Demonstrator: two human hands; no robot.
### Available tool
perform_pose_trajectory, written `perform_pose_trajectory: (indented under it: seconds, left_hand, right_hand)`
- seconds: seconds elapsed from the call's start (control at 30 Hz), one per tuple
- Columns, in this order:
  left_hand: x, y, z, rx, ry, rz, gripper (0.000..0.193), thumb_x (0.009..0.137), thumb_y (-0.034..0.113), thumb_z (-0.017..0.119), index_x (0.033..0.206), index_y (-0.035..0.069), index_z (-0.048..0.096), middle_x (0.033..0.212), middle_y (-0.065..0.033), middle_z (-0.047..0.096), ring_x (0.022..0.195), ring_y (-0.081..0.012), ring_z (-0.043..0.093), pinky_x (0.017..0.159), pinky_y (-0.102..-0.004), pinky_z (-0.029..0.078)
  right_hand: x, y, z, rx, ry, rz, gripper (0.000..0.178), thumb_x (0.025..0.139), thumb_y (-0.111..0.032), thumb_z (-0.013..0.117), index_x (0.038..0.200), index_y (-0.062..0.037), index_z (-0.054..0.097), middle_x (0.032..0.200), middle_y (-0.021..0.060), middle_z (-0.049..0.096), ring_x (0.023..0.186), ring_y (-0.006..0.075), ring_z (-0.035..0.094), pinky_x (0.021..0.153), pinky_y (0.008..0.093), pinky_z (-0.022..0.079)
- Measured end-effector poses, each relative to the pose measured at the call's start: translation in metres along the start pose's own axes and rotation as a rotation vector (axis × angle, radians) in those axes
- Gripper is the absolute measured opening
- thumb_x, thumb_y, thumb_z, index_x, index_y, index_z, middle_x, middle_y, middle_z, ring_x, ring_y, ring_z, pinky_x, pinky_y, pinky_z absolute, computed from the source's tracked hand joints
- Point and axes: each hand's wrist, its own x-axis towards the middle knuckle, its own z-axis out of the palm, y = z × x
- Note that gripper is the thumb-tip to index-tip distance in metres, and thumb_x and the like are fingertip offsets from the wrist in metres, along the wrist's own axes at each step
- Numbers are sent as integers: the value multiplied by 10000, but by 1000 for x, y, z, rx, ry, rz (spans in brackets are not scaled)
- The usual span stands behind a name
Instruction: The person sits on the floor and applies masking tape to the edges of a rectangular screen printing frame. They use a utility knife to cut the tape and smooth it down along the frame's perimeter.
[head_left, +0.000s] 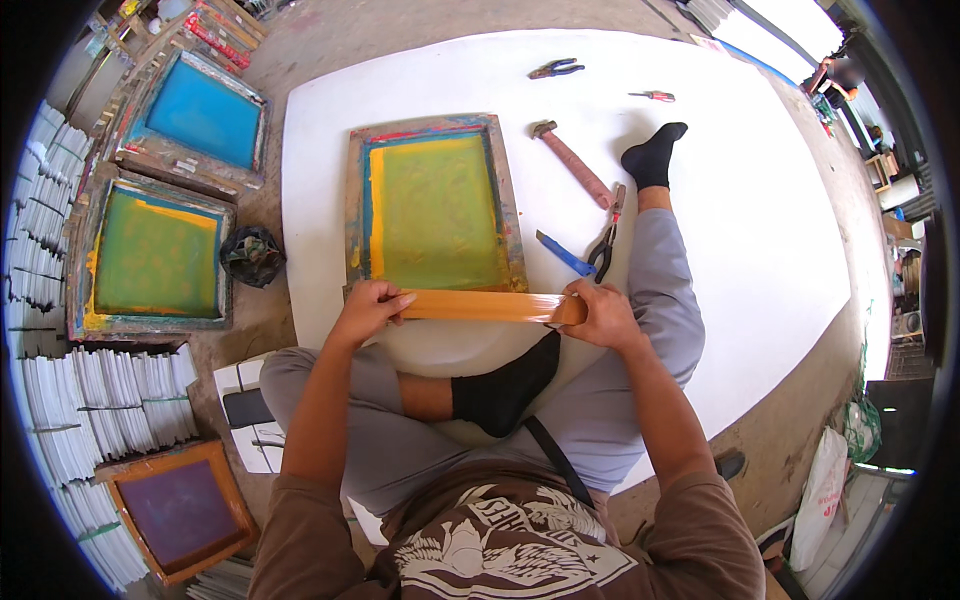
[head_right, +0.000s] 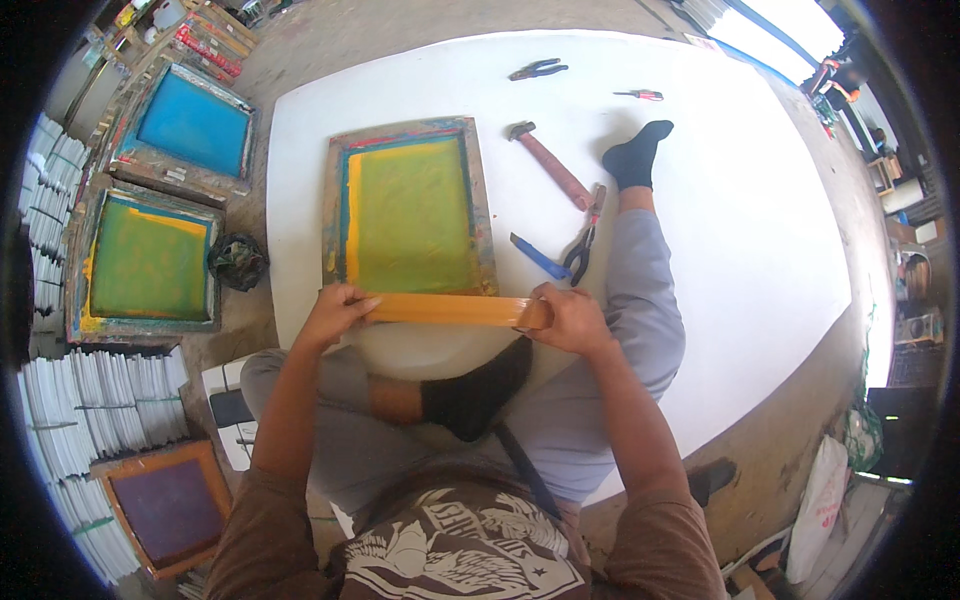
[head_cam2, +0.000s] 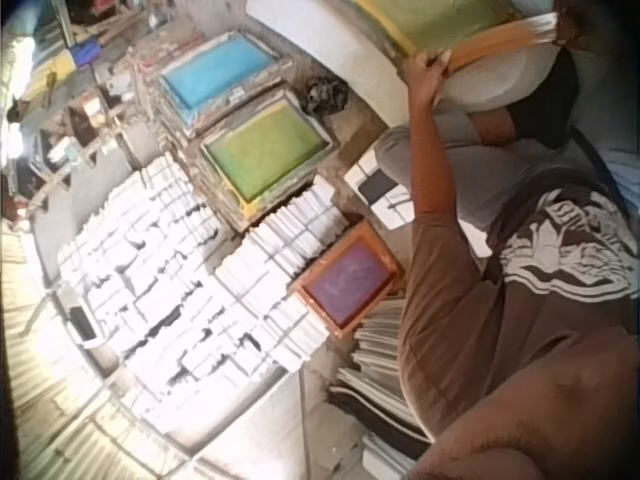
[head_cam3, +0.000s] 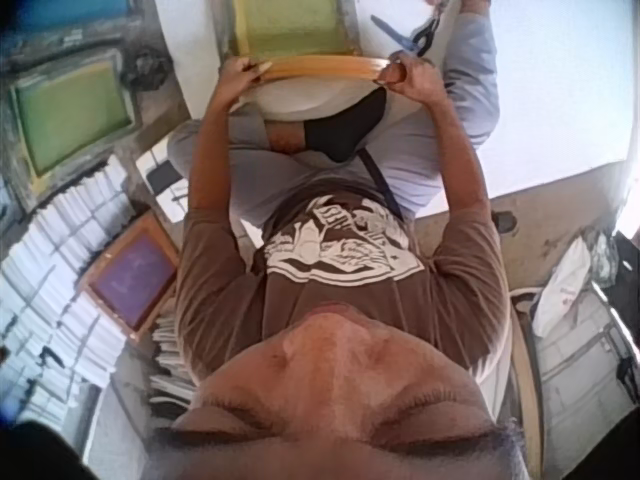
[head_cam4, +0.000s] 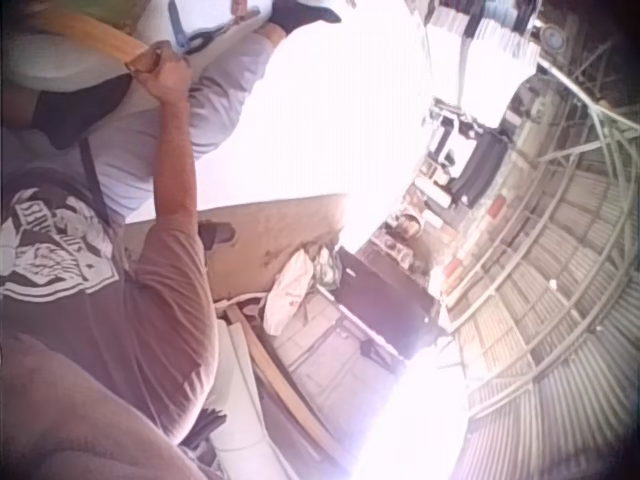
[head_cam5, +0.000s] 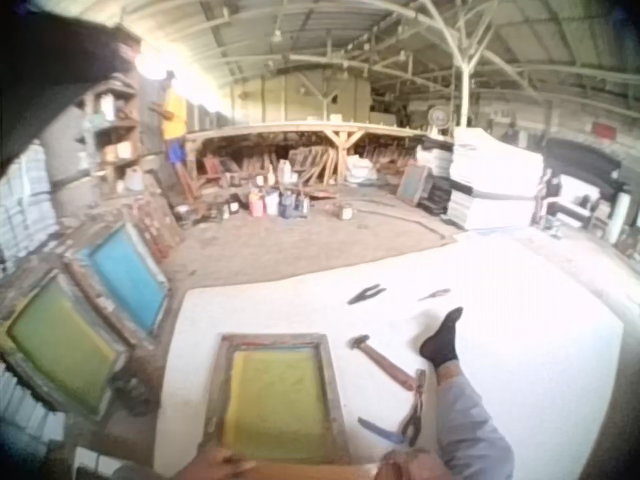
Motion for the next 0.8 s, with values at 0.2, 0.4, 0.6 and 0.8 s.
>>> perform_pose_trajectory:
  seconds: [0.2, 0.4, 0.6, 0.8]
  left_hand:
    - [-22, -31, -18, -104, 35, -72, 308, 958, 254, 796, 843, -7, 683, 696, -28, 644, 634, -123, 656, 600, -283, 516]
    - [-16, -70, -19, -58, -22, -106, 330, 965, 307, 789, 864, 3, 708, 746, -54, 699, 680, -126, 677, 654, -285, 535]
    - [-24, -73, -14, -188, 11, -174, 351, 964, 339, 789, 895, 0, 726, 770, -71, 719, 711, -123, 690, 679, -296, 556]
    - [-27, -70, -19, -196, 18, -144, 351, 943, 316, 815, 904, -20, 721, 764, -65, 702, 703, -136, 691, 663, -276, 559]
  right_hand:
    - [10, 19, 6, 5, -52, -137, 605, 659, -386, 935, 1144, -120, 692, 995, 95, 754, 960, 330, 712, 929, 459, 530]
    - [24, 23, 18, 148, -48, -67, 618, 659, -310, 953, 1161, -66, 687, 1047, 131, 743, 1004, 353, 705, 965, 438, 529]
    - [14, 26, 26, 431, -157, 96, 658, 655, -285, 993, 1182, -45, 681, 1076, 141, 738, 1138, 297, 688, 1001, 409, 527]
    - [19, 29, 20, 142, -92, -158, 677, 657, -404, 960, 1181, -70, 692, 1044, 117, 724, 1033, 309, 694, 962, 449, 503]
